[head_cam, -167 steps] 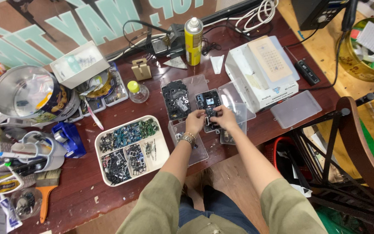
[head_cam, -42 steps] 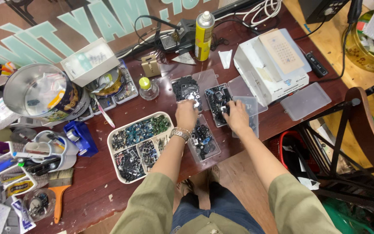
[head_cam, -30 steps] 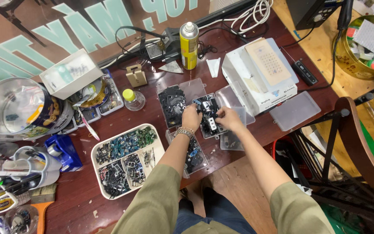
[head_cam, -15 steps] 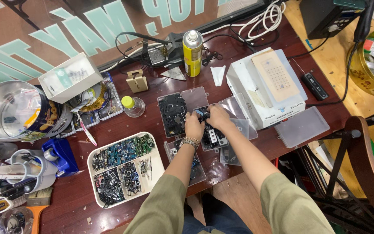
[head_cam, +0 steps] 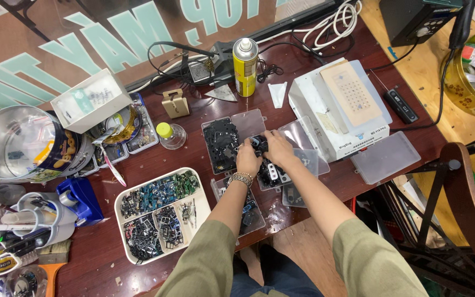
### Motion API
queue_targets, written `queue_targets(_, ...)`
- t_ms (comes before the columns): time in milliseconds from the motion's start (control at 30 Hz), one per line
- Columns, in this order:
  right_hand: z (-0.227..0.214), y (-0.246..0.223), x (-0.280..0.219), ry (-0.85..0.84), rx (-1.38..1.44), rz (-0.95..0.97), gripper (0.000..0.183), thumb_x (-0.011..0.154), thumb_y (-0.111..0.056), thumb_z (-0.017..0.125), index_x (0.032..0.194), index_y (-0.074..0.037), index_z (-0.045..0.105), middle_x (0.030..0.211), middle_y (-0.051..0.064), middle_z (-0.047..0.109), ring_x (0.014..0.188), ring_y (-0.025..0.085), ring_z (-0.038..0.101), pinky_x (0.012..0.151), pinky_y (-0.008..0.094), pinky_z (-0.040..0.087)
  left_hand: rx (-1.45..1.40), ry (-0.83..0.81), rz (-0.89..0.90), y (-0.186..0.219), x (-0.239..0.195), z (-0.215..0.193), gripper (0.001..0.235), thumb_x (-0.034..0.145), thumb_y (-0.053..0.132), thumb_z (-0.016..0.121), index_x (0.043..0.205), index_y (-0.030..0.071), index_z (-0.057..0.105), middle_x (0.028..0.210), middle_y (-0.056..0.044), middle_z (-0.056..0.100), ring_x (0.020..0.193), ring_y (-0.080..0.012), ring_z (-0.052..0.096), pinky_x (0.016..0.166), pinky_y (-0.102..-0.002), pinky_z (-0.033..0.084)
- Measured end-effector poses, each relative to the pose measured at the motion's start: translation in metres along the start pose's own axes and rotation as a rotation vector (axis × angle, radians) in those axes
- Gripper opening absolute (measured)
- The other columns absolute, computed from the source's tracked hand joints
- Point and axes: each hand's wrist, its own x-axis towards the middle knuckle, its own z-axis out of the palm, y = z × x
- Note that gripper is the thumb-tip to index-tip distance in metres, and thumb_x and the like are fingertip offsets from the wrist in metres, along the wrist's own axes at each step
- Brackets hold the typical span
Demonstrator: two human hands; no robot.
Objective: The person sorts small electronic components from a divided tray into clear plastic cases, then places the cases on a shelf. The person handles circuit boards and connectors by hand, organizing them into containers and storing them on a shelf.
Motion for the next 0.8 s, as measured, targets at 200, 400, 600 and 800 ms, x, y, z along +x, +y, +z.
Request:
queue_targets(200, -0.008, -0.004, -0.005, -0.037, -0.108, -0.009, 0.053, 0.073, -0.006, 0.084, 0.121, -0.016, 0.064, 0.130, 0.012, 0.054, 0.129, 0.033, 0.051, 0.105, 0.044, 0.047, 0.068, 0.005, 0.020, -0.002, -0.008, -0.002, 0.050, 0.074, 0.007, 0.082, 0.117, -0.001, 0.060, 0.118, -0.024, 0.062, 0.107, -0.0414, 0.066, 0.091, -0.047, 0.055)
queue_targets(400, -0.008, 0.001, -0.009, 0.024, -0.036, -0.050, 0.042, 0.069, -0.006, 0.084, 0.104, -0.009, 0.061, 0.117, 0.009, 0.061, 0.122, 0.032, 0.055, 0.099, 0.044, 0.049, 0.054, 0.000, 0.030, 0.001, -0.010, -0.006, 0.031, 0.073, 0.008, 0.081, 0.100, 0.003, 0.068, 0.114, -0.020, 0.064, 0.101, -0.0383, 0.068, 0.088, -0.046, 0.055)
queue_targets(600, 0.002, 0.027, -0.002, 0.098, 0.177, -0.048, 0.032, 0.072, -0.007, 0.083, 0.096, -0.005, 0.062, 0.099, 0.013, 0.072, 0.098, 0.033, 0.070, 0.085, 0.043, 0.055, -0.066, -0.046, 0.048, 0.003, -0.009, -0.014, 0.025, 0.073, 0.010, 0.082, 0.096, 0.007, 0.071, 0.094, -0.010, 0.076, 0.094, -0.0295, 0.073, 0.085, -0.042, 0.057)
queue_targets(800, 0.006, 0.046, -0.007, 0.249, 0.417, -0.027, 0.038, 0.073, -0.016, 0.090, 0.095, -0.004, 0.062, 0.093, 0.011, 0.073, 0.085, 0.023, 0.071, 0.078, 0.036, 0.055, -0.251, -0.041, 0.095, -0.011, -0.016, -0.042, 0.027, 0.074, 0.013, 0.083, 0.100, 0.009, 0.074, 0.093, -0.010, 0.078, 0.086, -0.0246, 0.077, 0.080, -0.037, 0.061)
